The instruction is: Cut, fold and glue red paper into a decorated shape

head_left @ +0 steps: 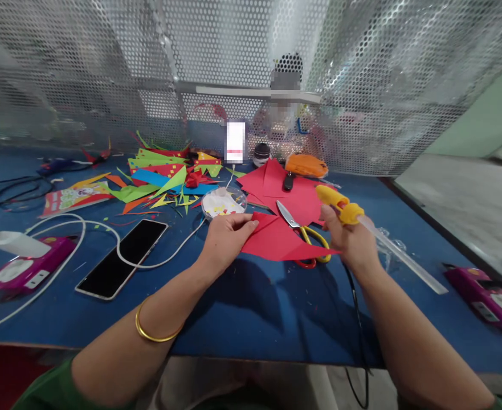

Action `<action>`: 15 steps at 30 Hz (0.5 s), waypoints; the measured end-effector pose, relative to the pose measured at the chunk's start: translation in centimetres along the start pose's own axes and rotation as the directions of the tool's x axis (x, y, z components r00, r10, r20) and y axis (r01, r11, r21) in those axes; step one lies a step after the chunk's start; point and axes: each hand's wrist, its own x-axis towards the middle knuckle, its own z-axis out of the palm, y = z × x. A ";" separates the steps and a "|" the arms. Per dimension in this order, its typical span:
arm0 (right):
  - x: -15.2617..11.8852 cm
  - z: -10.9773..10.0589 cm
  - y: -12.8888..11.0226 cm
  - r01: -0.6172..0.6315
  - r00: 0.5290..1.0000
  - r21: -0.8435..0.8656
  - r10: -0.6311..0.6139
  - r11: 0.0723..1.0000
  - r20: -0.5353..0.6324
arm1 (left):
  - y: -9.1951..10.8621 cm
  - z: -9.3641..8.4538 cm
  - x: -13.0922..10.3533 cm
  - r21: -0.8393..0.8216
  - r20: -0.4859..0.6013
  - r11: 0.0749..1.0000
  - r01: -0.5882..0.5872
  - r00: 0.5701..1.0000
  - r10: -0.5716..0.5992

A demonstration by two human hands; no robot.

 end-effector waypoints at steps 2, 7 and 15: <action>0.9 -2.0 0.6 -0.147 0.989 -0.333 0.136 0.931 -0.058 | 0.0 -0.1 0.1 0.036 -0.013 0.999 -0.029 0.999 0.030; 1.6 -7.1 2.9 -0.221 0.886 -0.783 0.456 0.582 0.089 | 0.2 -0.2 0.1 0.072 0.012 0.995 -0.065 0.998 0.065; 1.3 -9.5 6.2 -0.201 0.801 -0.889 0.591 0.411 0.092 | 0.1 -0.1 0.0 0.067 0.049 0.997 -0.044 0.998 0.041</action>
